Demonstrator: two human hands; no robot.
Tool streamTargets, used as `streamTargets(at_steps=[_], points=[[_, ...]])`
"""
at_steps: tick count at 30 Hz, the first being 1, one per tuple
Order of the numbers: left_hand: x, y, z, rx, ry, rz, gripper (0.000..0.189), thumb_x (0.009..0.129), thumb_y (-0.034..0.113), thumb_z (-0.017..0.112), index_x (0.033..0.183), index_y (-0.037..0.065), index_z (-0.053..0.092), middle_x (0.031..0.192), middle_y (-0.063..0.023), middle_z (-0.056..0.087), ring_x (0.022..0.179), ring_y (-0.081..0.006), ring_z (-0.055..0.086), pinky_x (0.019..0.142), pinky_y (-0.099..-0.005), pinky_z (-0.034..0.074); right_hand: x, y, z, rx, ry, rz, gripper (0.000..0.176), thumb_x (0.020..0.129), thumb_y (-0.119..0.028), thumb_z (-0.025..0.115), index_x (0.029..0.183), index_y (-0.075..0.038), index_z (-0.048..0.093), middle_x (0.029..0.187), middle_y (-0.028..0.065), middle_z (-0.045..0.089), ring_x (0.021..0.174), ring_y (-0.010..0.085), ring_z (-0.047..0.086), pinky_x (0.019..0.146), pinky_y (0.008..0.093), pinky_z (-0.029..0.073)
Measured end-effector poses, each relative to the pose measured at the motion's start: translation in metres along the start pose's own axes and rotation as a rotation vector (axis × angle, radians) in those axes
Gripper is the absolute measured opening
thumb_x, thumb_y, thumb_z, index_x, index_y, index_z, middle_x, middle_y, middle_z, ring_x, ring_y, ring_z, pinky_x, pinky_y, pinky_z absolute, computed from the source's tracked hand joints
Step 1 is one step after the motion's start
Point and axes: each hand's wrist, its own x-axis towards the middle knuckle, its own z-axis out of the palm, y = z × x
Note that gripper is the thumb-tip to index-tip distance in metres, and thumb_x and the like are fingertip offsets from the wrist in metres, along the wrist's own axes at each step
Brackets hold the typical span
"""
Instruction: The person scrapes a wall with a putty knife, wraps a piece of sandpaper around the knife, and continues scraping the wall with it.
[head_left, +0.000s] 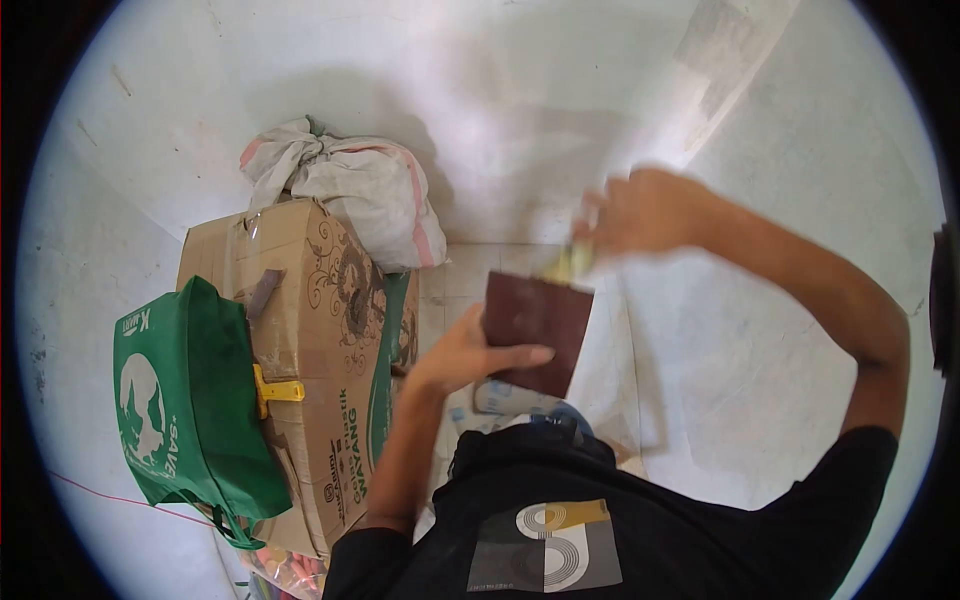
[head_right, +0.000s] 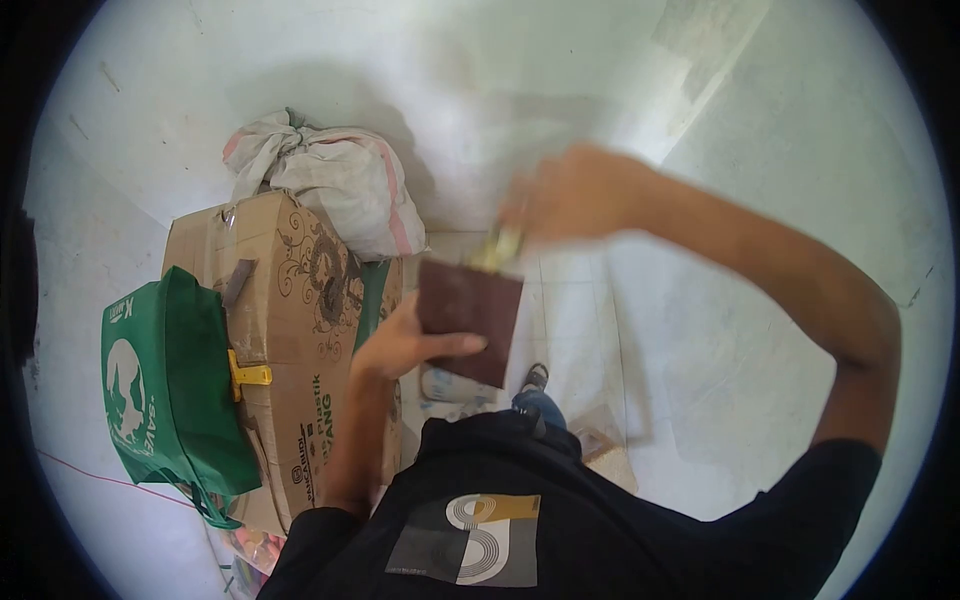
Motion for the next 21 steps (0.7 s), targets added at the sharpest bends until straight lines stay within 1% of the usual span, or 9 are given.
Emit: streamTargets(at_steps=[1,2,4,5,7,13,16,18,21], points=[[0.007,-0.023,0.011,0.317,-0.148,-0.065,0.047,0.074,0.009,0.083,0.114,-0.003,0.061,0.112,-0.0071,0.067,0.099,-0.0129,0.062,0.088,-0.0319,0.050,-0.011,0.035,0.040,0.068,-0.333,0.662,0.030,0.095,-0.036,0.052,0.100,-0.009,0.063,0.078,0.0109,0.068,0.067,0.0288,0.066,0.057,0.0426,0.052],[0.015,-0.048,0.021,0.637,-0.298,-0.110,0.049,0.074,0.011,0.083,0.116,-0.003,0.061,0.115,-0.0074,0.066,0.101,-0.0135,0.062,0.088,-0.0323,0.050,-0.043,0.081,0.049,0.063,-0.344,0.672,0.030,0.095,-0.036,0.052,0.100,-0.009,0.063,0.078,0.0109,0.068,0.067,0.0288,0.066,0.057,0.0426,0.052],[0.006,-0.085,0.034,0.383,-0.170,0.020,0.044,0.076,0.012,0.082,0.114,-0.001,0.064,0.111,-0.0074,0.068,0.095,-0.0132,0.063,0.084,-0.0307,0.051,-0.098,0.162,0.044,-0.238,0.060,1.161,0.038,0.098,-0.042,0.049,0.100,-0.006,0.062,0.073,0.0184,0.067,0.063,0.0340,0.064,0.059,0.0463,0.052],[0.016,-0.085,0.031,0.114,-0.030,0.156,0.040,0.077,0.012,0.081,0.111,0.000,0.066,0.108,-0.0075,0.070,0.090,-0.0129,0.064,0.080,-0.0291,0.051,-0.093,0.156,0.032,-0.160,0.016,1.142,0.039,0.098,-0.044,0.050,0.100,-0.006,0.062,0.073,0.0187,0.067,0.064,0.0354,0.064,0.060,0.0471,0.051],[0.015,-0.055,0.009,0.102,-0.019,0.076,0.036,0.078,0.012,0.080,0.109,0.000,0.067,0.104,-0.0070,0.071,0.089,-0.0119,0.064,0.079,-0.0287,0.051,-0.086,0.105,0.028,0.064,-0.168,1.118,0.037,0.096,-0.044,0.054,0.101,-0.008,0.062,0.075,0.0166,0.066,0.069,0.0356,0.063,0.064,0.0450,0.050],[0.006,0.010,-0.020,0.225,0.016,0.176,0.030,0.079,0.011,0.080,0.105,-0.001,0.069,0.094,-0.0060,0.073,0.082,-0.0094,0.064,0.077,-0.0267,0.051,-0.057,0.028,0.042,0.266,0.088,0.849,0.037,0.091,-0.044,0.061,0.102,-0.008,0.065,0.085,0.0153,0.067,0.073,0.0342,0.063,0.064,0.0425,0.049],[0.003,0.018,-0.019,0.304,0.068,0.209,0.031,0.078,0.011,0.081,0.105,0.000,0.069,0.094,-0.0062,0.073,0.080,-0.0091,0.064,0.076,-0.0261,0.051,-0.042,-0.004,0.025,0.531,0.234,0.909,0.030,0.092,-0.035,0.065,0.094,-0.006,0.061,0.074,0.0096,0.062,0.063,0.0244,0.059,0.059,0.0345,0.046],[0.005,0.024,-0.015,0.344,0.107,0.238,0.032,0.077,0.011,0.082,0.105,0.000,0.069,0.094,-0.0062,0.073,0.079,-0.0089,0.064,0.075,-0.0259,0.051,-0.036,-0.026,0.024,0.940,0.470,1.093,0.032,0.084,-0.029,0.076,0.087,-0.005,0.056,0.067,-0.0003,0.049,0.059,0.0122,0.048,0.056,0.0268,0.039],[0.009,0.029,-0.007,0.245,0.189,0.330,0.032,0.076,0.011,0.083,0.102,-0.001,0.070,0.091,-0.0055,0.074,0.079,-0.0080,0.064,0.074,-0.0258,0.051,-0.011,-0.070,0.019,1.283,0.686,1.036,0.047,0.064,-0.027,0.092,0.086,-0.009,0.055,0.068,-0.0077,0.044,0.060,0.0035,0.040,0.054,0.0205,0.033]])
